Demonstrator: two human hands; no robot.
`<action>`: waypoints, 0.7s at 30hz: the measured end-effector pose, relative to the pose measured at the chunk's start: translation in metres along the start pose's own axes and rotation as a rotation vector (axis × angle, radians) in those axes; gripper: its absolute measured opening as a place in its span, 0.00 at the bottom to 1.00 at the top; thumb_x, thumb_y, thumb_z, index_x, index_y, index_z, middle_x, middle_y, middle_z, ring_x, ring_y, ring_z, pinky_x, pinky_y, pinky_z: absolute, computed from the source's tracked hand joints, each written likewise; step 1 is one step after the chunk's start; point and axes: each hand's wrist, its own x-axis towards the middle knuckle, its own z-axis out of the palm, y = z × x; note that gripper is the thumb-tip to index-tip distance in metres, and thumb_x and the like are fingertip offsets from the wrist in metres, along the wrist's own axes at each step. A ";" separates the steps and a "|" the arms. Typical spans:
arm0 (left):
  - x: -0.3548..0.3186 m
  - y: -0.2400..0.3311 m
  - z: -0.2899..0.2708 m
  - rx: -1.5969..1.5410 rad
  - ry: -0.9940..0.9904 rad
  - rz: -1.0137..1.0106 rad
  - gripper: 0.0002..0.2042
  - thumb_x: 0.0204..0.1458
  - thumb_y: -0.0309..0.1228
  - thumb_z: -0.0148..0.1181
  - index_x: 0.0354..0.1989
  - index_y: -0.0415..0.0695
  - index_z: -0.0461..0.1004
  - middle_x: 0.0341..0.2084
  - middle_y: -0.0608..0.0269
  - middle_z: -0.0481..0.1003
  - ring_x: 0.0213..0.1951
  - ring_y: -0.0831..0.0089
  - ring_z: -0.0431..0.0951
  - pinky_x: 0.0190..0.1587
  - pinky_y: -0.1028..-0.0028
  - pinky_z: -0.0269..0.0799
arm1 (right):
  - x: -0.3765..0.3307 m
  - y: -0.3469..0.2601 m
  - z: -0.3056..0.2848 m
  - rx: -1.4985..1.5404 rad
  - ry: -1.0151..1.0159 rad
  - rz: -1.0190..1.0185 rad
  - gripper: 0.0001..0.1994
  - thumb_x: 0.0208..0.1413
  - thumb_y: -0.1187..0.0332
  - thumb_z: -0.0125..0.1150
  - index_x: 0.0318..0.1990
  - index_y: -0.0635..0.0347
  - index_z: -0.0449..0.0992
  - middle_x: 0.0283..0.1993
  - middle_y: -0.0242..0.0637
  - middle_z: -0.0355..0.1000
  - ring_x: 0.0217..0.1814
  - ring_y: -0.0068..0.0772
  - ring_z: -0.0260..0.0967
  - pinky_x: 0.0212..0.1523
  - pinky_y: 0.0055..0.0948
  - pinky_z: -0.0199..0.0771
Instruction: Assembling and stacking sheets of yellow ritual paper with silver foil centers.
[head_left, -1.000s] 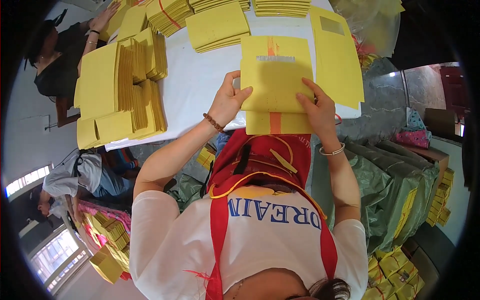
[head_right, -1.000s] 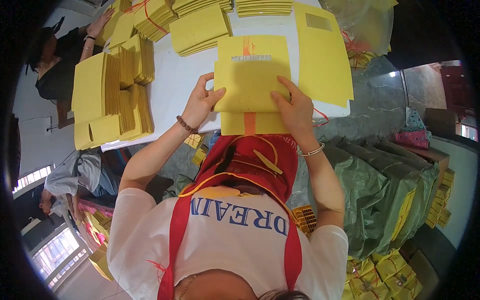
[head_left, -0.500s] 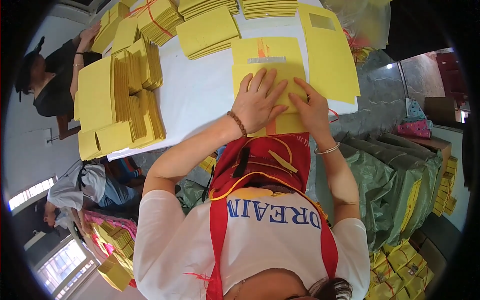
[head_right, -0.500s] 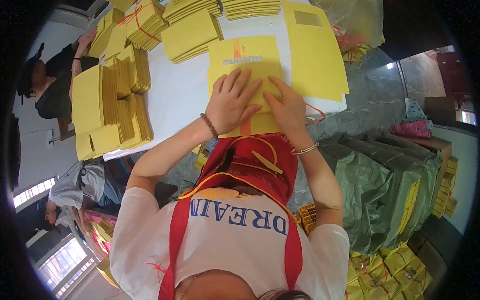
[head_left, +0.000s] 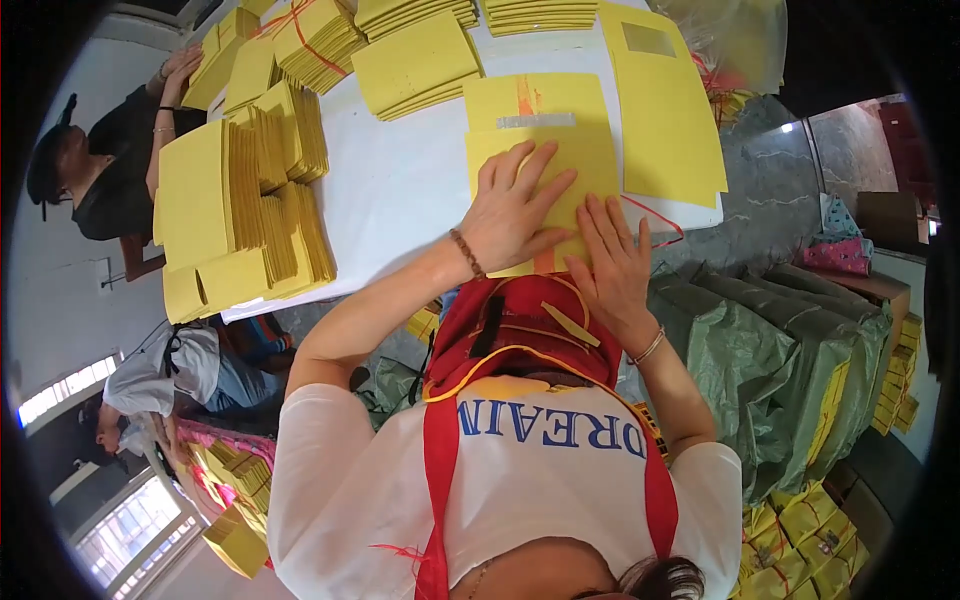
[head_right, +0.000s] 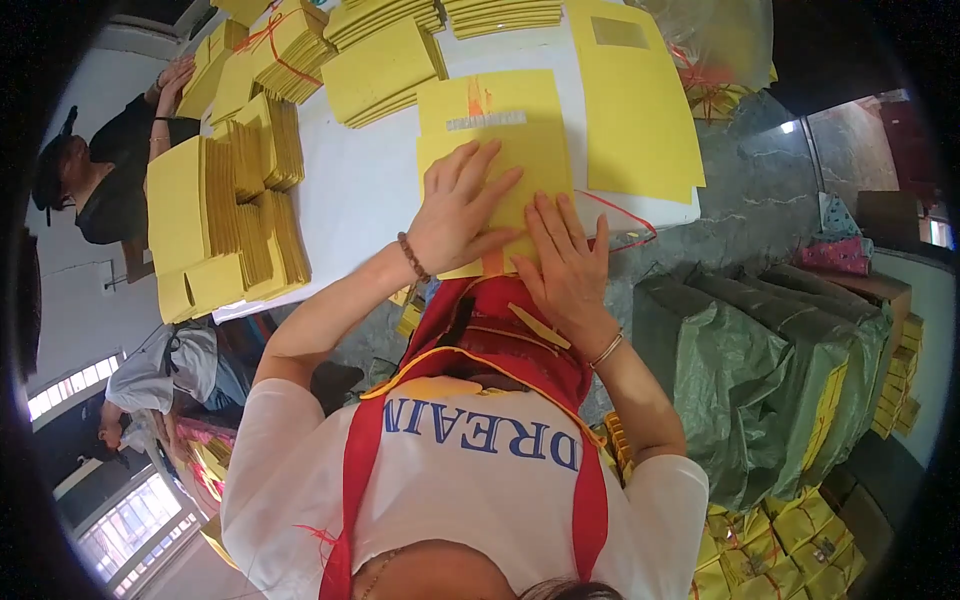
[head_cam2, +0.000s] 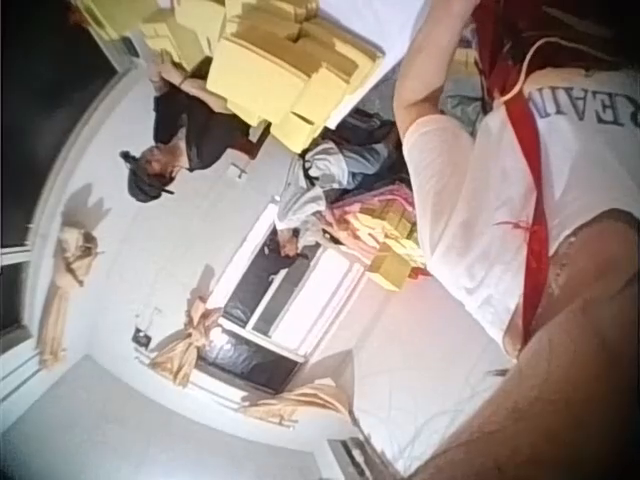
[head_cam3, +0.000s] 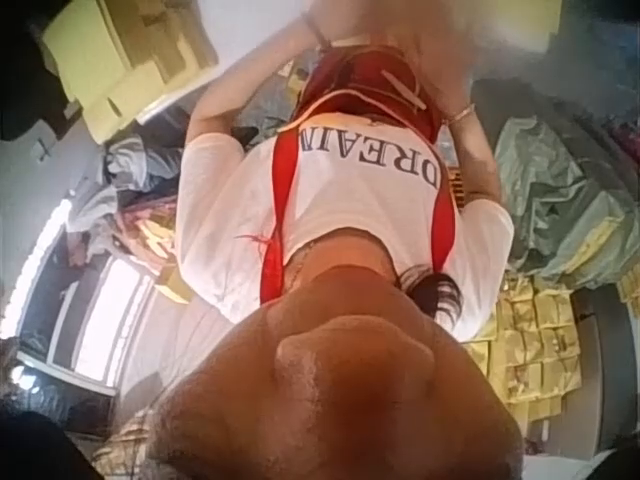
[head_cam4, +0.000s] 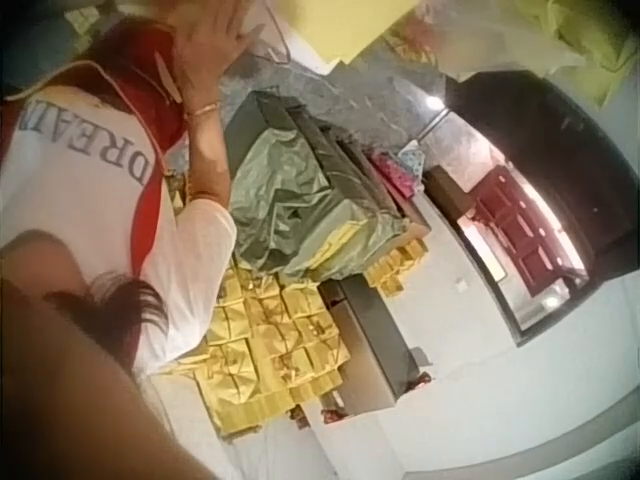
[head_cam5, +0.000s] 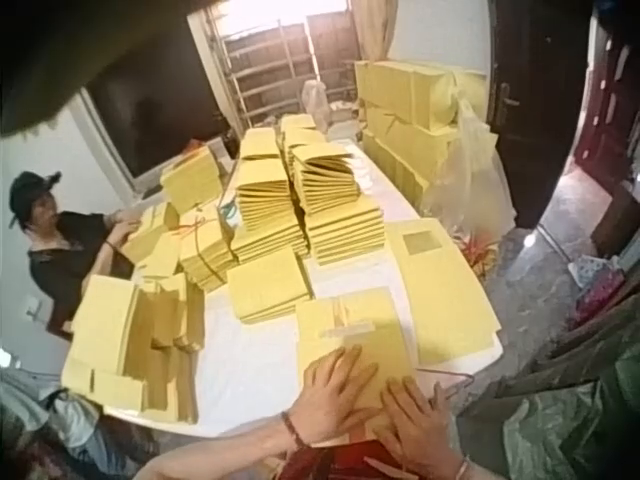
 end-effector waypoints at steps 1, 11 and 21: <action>-0.002 0.001 -0.005 -0.028 0.008 0.033 0.30 0.45 0.45 0.60 0.56 0.45 0.65 0.57 0.50 0.59 0.56 0.54 0.58 0.54 0.57 0.54 | -0.001 0.000 0.001 -0.006 0.012 0.003 0.27 0.54 0.54 0.52 0.58 0.59 0.64 0.65 0.36 0.56 0.69 0.38 0.49 0.63 0.58 0.39; 0.000 0.008 -0.001 0.418 0.019 0.158 0.25 0.41 0.29 0.59 0.51 0.37 0.68 0.44 0.51 0.71 0.39 0.62 0.70 0.37 0.69 0.67 | 0.011 0.015 -0.026 0.629 0.145 0.140 0.20 0.59 0.65 0.47 0.57 0.64 0.64 0.63 0.45 0.59 0.66 0.45 0.53 0.64 0.37 0.49; 0.025 -0.087 -0.092 0.067 0.439 -0.089 0.25 0.41 0.20 0.52 0.54 0.42 0.66 0.34 0.55 0.73 0.38 0.55 0.72 0.38 0.64 0.71 | 0.015 0.014 -0.009 0.534 0.120 0.086 0.18 0.57 0.68 0.48 0.54 0.62 0.68 0.55 0.42 0.68 0.62 0.42 0.59 0.58 0.36 0.54</action>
